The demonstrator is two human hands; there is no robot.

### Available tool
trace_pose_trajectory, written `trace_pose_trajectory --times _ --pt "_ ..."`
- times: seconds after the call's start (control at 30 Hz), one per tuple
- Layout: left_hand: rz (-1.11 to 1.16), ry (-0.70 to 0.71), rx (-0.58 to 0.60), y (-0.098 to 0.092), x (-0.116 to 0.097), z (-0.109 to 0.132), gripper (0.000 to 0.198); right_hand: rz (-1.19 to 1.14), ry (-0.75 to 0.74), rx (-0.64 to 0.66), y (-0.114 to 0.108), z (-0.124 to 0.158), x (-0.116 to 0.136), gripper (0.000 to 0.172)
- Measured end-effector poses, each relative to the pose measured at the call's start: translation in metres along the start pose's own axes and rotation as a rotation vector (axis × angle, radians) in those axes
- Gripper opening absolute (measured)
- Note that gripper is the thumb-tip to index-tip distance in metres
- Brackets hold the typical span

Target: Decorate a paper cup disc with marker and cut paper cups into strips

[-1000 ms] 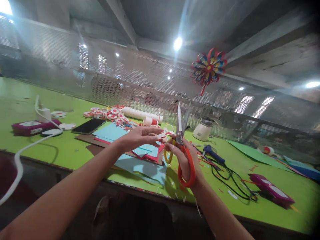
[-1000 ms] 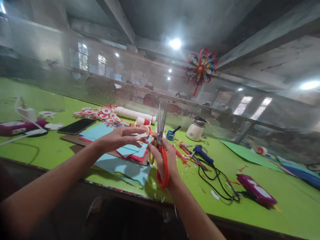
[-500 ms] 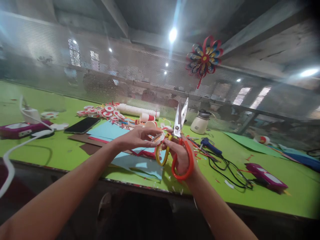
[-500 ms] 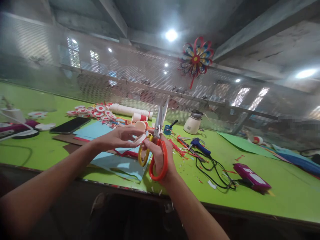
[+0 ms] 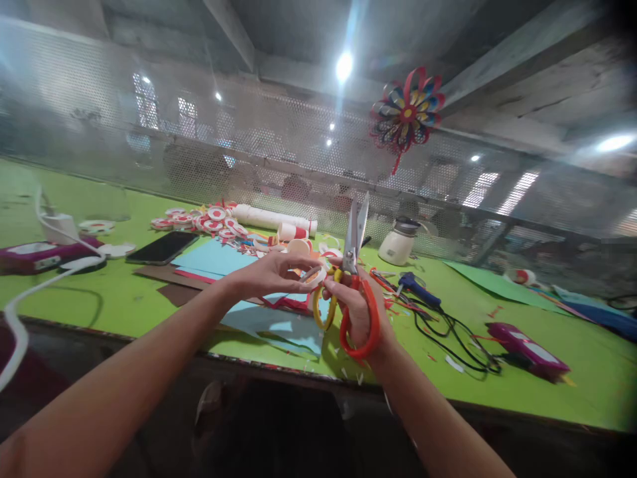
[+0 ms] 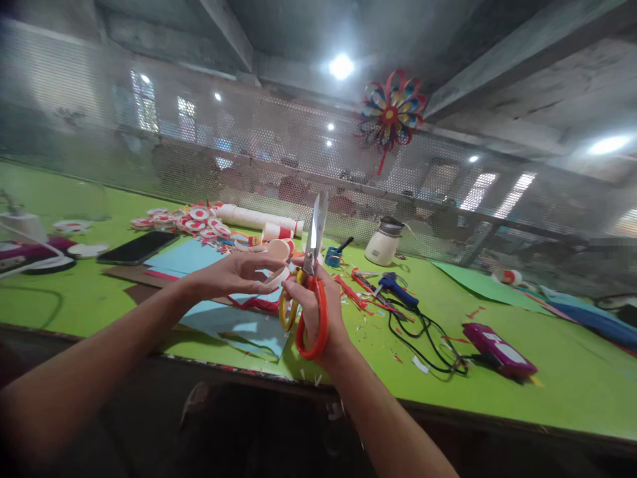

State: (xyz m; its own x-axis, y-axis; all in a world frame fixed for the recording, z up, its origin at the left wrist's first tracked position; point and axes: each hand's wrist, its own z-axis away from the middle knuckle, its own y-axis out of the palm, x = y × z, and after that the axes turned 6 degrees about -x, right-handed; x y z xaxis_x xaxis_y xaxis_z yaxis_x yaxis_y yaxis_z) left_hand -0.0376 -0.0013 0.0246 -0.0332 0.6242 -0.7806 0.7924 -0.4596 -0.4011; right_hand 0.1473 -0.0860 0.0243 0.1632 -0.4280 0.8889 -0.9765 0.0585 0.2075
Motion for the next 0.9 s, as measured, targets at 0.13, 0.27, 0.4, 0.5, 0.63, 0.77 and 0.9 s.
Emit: trace_pose_trajectory --times 0.13,0.27,0.4,0.5,0.63,0.77,0.9 --pt "-0.012 -0.012 -0.007 0.002 0.002 0.000 0.054 0.007 0.004 0.008 -0.001 -0.003 -0.001 0.039" --pt "-0.031 0.059 0.013 0.007 -0.004 0.000 0.055 0.070 -0.058 0.016 -0.004 -0.003 -0.004 0.030" --pt "-0.080 0.110 -0.002 0.011 -0.008 -0.001 0.044 0.188 -0.152 -0.063 -0.003 0.000 -0.005 0.028" --pt "-0.142 0.168 -0.037 0.014 -0.005 -0.001 0.039 0.258 -0.197 -0.112 -0.001 0.002 -0.007 0.029" --pt "-0.137 0.238 -0.071 0.018 0.001 -0.002 0.036 0.269 -0.217 -0.118 0.002 0.003 -0.009 0.028" --pt "-0.094 0.238 -0.069 0.021 0.003 -0.002 0.034 0.252 -0.213 -0.103 0.002 0.002 -0.010 0.028" --pt "-0.093 0.210 -0.063 0.022 -0.002 -0.002 0.032 0.212 -0.182 -0.107 0.001 0.001 -0.009 0.028"
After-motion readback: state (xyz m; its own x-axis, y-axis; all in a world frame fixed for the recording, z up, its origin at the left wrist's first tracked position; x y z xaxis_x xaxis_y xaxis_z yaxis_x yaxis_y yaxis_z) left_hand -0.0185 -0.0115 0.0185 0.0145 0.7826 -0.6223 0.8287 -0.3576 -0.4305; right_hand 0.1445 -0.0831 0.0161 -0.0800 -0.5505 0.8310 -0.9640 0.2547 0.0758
